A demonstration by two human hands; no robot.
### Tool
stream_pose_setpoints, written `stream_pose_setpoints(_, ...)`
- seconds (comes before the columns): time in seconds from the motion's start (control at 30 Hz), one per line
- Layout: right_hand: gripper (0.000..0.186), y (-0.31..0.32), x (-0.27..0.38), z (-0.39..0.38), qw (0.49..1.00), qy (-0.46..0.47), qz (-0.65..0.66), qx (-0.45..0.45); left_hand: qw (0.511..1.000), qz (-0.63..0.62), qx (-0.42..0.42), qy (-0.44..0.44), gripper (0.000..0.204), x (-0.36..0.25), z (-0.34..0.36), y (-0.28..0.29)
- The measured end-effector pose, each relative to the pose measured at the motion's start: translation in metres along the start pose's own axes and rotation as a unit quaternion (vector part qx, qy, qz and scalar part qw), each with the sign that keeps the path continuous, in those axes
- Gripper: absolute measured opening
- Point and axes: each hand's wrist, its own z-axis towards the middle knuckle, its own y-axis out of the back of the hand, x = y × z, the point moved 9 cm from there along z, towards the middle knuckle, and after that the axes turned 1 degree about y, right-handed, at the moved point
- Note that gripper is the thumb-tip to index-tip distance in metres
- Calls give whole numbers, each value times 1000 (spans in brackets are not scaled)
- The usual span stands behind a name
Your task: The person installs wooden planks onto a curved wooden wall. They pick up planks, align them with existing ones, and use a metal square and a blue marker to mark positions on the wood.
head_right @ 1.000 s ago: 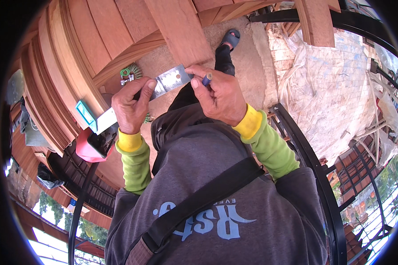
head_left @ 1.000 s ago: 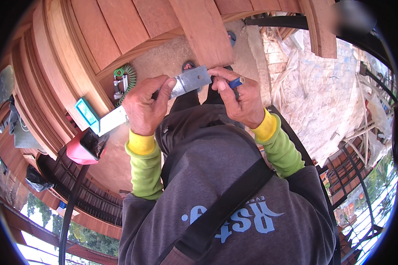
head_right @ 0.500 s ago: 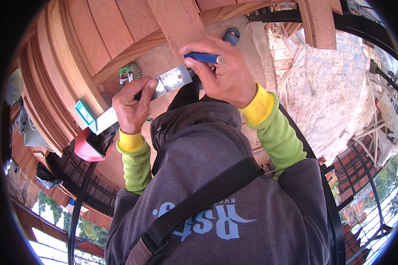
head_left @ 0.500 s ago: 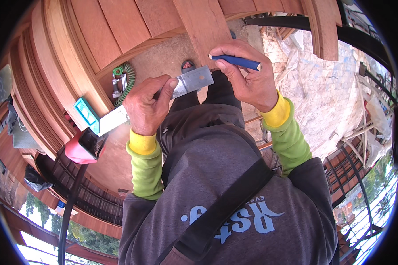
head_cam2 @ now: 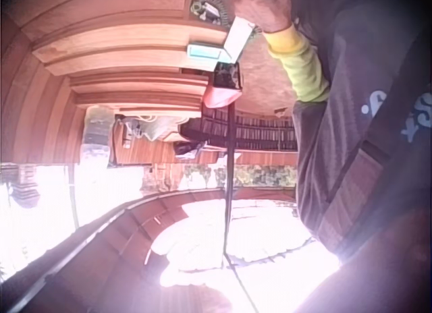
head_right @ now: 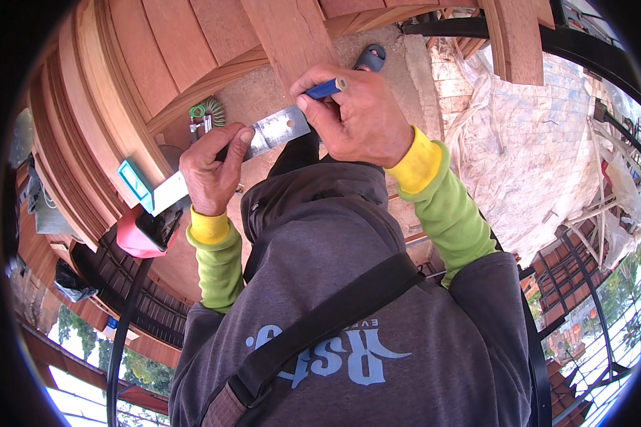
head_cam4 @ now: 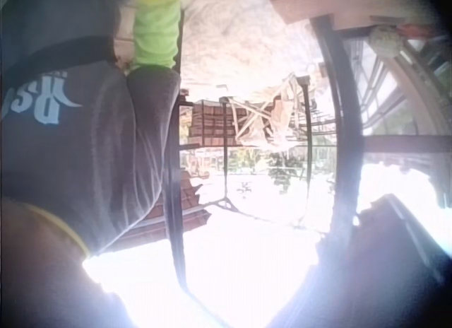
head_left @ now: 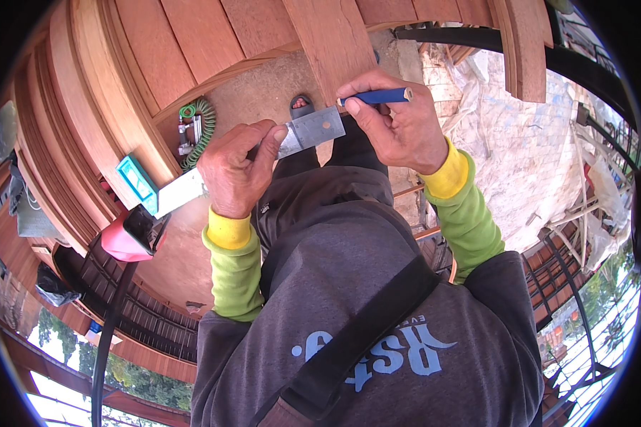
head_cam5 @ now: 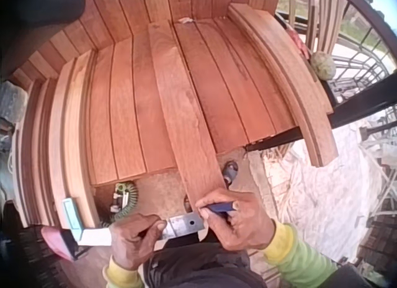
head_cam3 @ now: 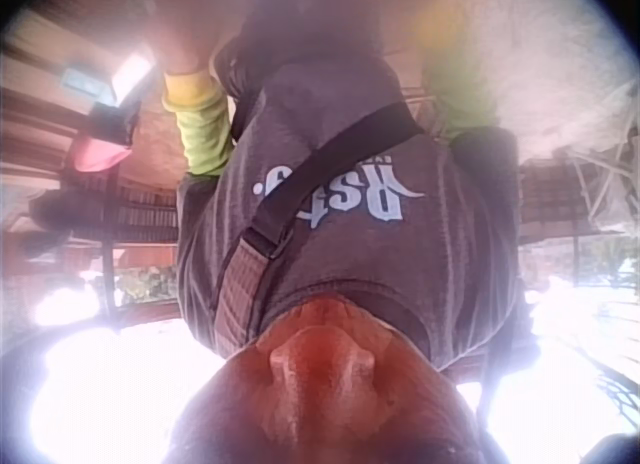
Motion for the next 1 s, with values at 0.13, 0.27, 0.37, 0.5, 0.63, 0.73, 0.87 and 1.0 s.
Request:
stream_pose_setpoints(0.13,9,-4,-3,-1,1000,1,-4,13,1000,-1,1,-1,10,1,0,-1)
stream_pose_setpoints(0.27,9,-4,-3,1,1000,12,-10,13,1000,7,10,6,10,2,1,-1)
stream_pose_setpoints(0.37,9,-5,-4,1,1000,-3,-10,20,1000,-2,3,9,10,3,1,-1)
stream_pose_setpoints(0.5,9,-5,-3,1,1000,-1,-13,22,999,9,35,13,16,2,0,-3)
stream_pose_setpoints(0.63,9,-6,-3,2,1000,-4,-15,25,999,6,36,19,15,3,0,-4)
stream_pose_setpoints(0.73,8,-6,-2,2,999,11,-26,19,999,6,40,23,15,3,0,-4)
stream_pose_setpoints(0.87,8,-6,-1,3,999,30,-17,-8,999,10,42,21,16,1,1,-3)
stream_pose_setpoints(1.0,8,-6,2,4,999,32,-37,1,1000,1,-2,-9,10,1,2,0)
